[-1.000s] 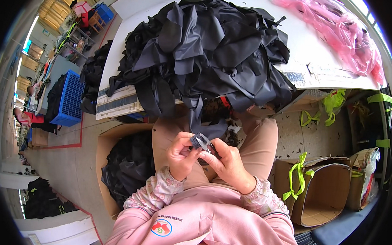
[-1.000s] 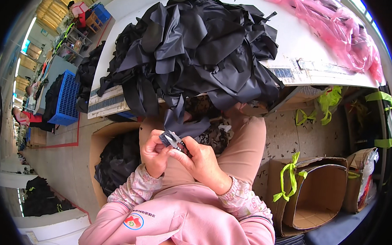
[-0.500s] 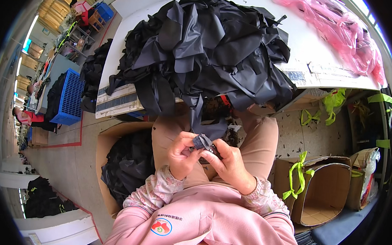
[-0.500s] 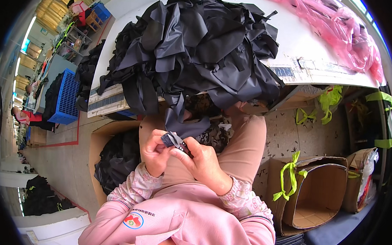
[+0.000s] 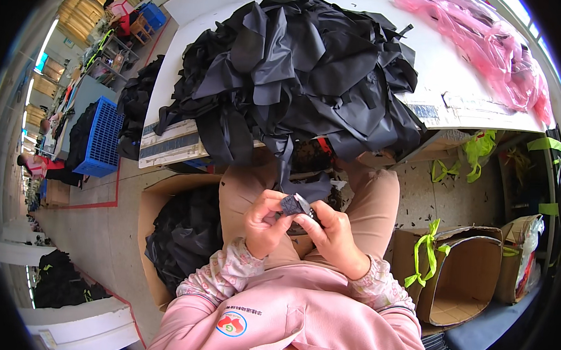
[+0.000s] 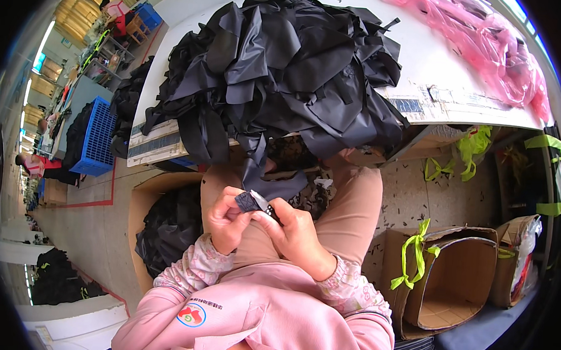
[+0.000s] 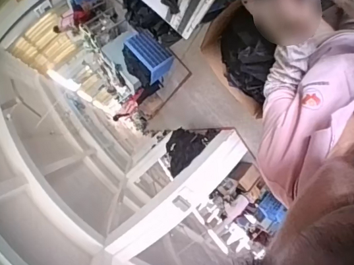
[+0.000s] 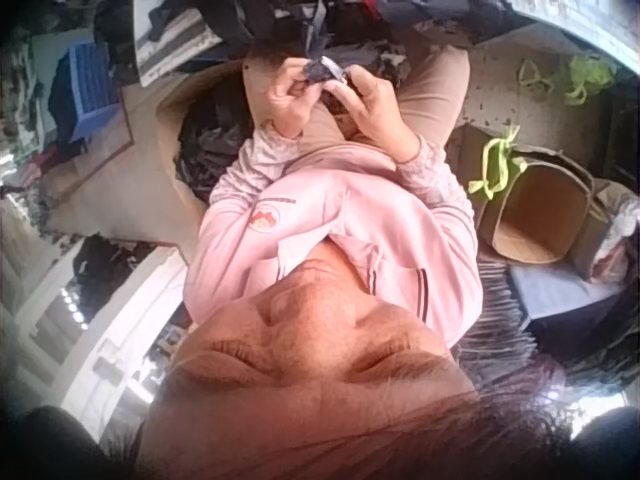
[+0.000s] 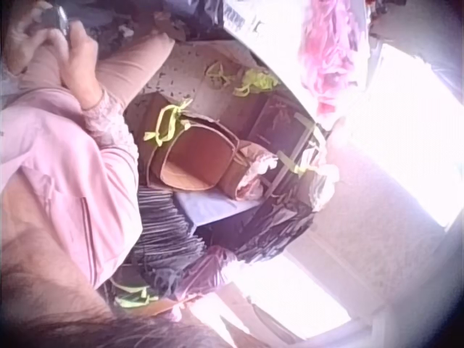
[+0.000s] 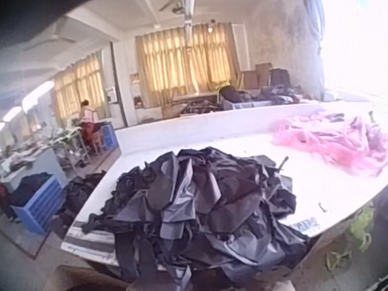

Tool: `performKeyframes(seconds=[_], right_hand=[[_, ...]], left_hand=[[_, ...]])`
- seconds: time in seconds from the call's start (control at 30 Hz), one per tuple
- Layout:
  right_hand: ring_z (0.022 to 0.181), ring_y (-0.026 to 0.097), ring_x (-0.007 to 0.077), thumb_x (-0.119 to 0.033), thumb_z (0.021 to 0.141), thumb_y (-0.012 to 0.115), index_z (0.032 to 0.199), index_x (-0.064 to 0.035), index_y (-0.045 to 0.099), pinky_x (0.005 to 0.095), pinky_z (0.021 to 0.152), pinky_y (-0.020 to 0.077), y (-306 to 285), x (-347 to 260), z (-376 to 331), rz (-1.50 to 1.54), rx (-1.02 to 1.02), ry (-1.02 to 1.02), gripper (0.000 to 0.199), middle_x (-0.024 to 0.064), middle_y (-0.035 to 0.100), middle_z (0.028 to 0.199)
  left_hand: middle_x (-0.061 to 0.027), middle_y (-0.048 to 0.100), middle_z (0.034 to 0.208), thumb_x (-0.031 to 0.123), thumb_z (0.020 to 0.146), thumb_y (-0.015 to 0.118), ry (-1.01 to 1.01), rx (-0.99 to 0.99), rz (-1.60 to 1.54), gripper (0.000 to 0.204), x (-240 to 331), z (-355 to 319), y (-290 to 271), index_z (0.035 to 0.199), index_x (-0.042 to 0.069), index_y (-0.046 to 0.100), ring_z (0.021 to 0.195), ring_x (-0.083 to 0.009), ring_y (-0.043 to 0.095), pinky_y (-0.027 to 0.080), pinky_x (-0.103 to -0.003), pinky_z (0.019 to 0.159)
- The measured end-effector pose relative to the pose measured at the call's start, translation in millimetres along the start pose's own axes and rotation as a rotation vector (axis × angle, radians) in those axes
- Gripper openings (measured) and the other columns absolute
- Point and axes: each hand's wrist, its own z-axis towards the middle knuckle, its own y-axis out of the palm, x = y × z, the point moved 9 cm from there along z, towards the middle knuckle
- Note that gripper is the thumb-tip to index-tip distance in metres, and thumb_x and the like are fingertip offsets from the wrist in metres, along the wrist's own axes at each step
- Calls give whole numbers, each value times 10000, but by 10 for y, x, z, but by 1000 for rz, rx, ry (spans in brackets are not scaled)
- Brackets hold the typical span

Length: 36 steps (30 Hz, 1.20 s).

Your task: The recorder uses scissors to trim excess threads and material from black fabric pieces at a factory workstation.

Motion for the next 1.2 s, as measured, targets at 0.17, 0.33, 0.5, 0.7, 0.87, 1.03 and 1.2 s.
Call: performKeyframes(seconds=[0.17, 0.33, 0.5, 0.7, 0.87, 1.03, 1.2], right_hand=[[598, 362, 65, -216, 867, 706, 795, 6, 536, 258, 494, 353, -177, 165, 59, 182, -57, 118, 289, 22, 439, 604], [572, 375, 108, -333, 882, 670, 819, 24, 547, 302, 500, 366, -231, -9, 170, 77, -328, 96, 383, 47, 452, 593], [501, 436, 229, -391, 856, 675, 806, 16, 548, 353, 515, 400, -229, -79, 182, -64, -444, 37, 429, 144, 489, 587], [470, 464, 313, -405, 824, 703, 748, -3, 513, 361, 471, 384, -231, -188, 144, -263, -453, -84, 451, 132, 471, 540], [497, 563, 340, -421, 802, 708, 741, -39, 543, 388, 460, 418, -242, -274, 140, -435, -370, -207, 421, 123, 512, 512], [504, 567, 344, -430, 814, 688, 741, -40, 536, 398, 466, 430, -211, -278, 136, -456, -379, -237, 425, 126, 524, 517], [520, 571, 358, -434, 833, 665, 729, -39, 523, 409, 474, 438, -187, -259, 126, -443, -399, -234, 432, 139, 526, 522]], left_hand=[[-57, 568, 999, -81, 822, 614, -121, -48, -158, 104, -14, 141, -35, 908, -22, 611, 914, -129, 572, 466, -244, 829], [-66, 593, 897, -39, 747, 640, -297, -218, -277, 95, -83, 181, 47, 829, 5, 622, 849, -152, 575, 462, -279, 818], [-66, 593, 892, -24, 749, 646, -412, -323, -323, 68, -136, 125, 133, 808, 0, 621, 847, -157, 573, 457, -278, 801], [-56, 580, 900, -17, 758, 649, -448, -362, -340, 77, -146, 86, 160, 830, -6, 622, 848, -146, 562, 447, -266, 785], [-49, 569, 907, -12, 767, 649, -496, -397, -329, 76, -229, 36, 160, 836, -7, 618, 858, -133, 550, 435, -255, 784], [-44, 562, 915, -3, 774, 666, -510, -422, -316, 88, -280, -1, 189, 839, 0, 607, 866, -132, 546, 435, -263, 800], [-41, 555, 921, 0, 773, 685, -512, -435, -319, 112, -277, -9, 207, 842, 5, 597, 872, -136, 546, 436, -270, 809]])
